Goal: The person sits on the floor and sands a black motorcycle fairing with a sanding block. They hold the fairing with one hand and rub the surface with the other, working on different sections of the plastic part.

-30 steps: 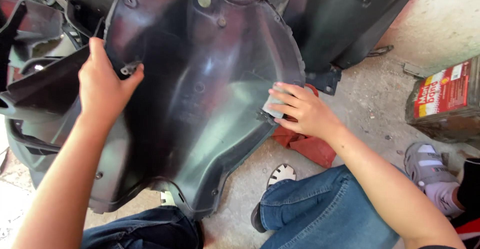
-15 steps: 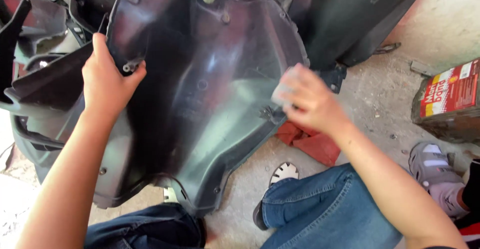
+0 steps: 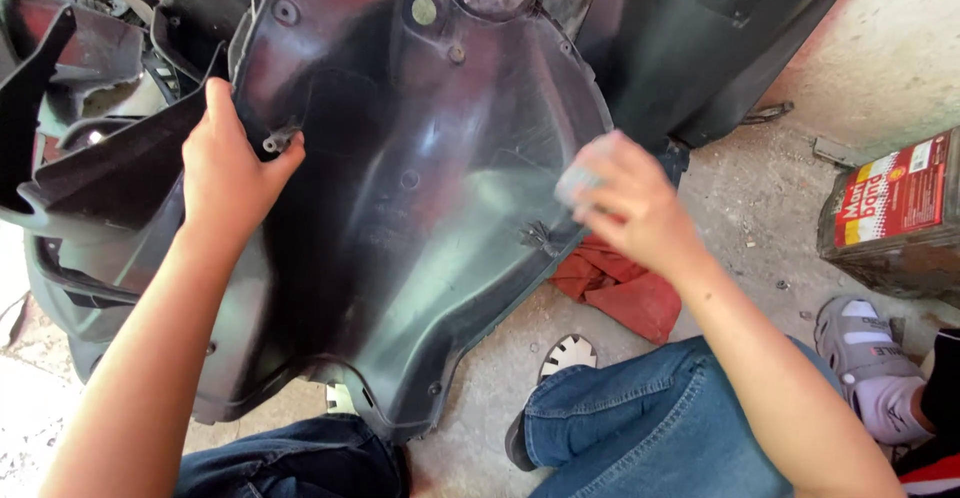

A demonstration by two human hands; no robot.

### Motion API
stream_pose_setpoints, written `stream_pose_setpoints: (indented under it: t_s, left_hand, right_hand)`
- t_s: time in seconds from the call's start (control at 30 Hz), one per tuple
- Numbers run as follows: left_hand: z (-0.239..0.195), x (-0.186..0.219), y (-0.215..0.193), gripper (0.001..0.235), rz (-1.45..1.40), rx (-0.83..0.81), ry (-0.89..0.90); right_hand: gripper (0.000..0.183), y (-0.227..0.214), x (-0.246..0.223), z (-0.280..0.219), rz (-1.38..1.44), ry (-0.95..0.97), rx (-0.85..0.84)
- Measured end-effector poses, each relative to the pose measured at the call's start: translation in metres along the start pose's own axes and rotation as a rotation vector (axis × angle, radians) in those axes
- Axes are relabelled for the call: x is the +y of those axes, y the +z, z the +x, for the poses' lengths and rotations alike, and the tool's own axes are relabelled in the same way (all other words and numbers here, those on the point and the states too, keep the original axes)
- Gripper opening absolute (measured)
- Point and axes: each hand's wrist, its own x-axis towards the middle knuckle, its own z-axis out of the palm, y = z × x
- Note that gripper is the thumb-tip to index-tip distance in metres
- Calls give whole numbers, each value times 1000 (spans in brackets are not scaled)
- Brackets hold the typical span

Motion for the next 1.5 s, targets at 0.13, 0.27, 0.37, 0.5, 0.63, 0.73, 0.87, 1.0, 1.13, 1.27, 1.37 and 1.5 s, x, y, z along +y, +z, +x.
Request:
stream_pose_setpoints:
  t_s: [0.13, 0.27, 0.37, 0.5, 0.63, 0.73, 0.87, 1.0, 1.13, 1.27, 1.37, 1.5]
  left_hand:
    - [1, 4, -2, 66, 14, -39, -88]
    - [0, 3, 0, 66, -3, 3, -19]
    - [-1, 5, 1, 65, 0, -26, -46]
    - [1, 2, 1, 66, 19, 9, -12]
    - [1, 6, 1, 66, -27, 1, -10]
    - [1, 5, 5, 70, -6, 4, -21]
    - [2, 10, 3, 74, 13, 44, -31]
    - [2, 22, 16, 68, 16, -47, -150]
    - [2, 28, 15, 68, 10, 4, -89]
    - [10, 26, 14, 67, -18, -52, -184]
    - [4, 18, 7, 72, -10, -33, -184]
    - [-9, 18, -18, 61, 8, 26, -196]
  right_hand:
    - [22, 1, -7, 0, -45, 9, 79]
    - [23, -1, -6, 12, -83, -99, -65]
    - [24, -3, -7, 15, -145, -92, -14]
    - [27, 0, -15, 20, -162, -127, 4]
    - [32, -1, -15, 25, -120, -124, -79]
    - [37, -8, -26, 34, -199, -101, -45]
    - [30, -13, -50, 54, -496, -172, -150]
    - [17, -1, -42, 47, -813, -200, -448]
    - [23, 23, -16, 24, -742, -157, -335]
    - [27, 21, -17, 19, -639, -230, -202]
    - [27, 31, -15, 19, -561, -248, -236]
    - [27, 29, -29, 27, -419, -201, -232]
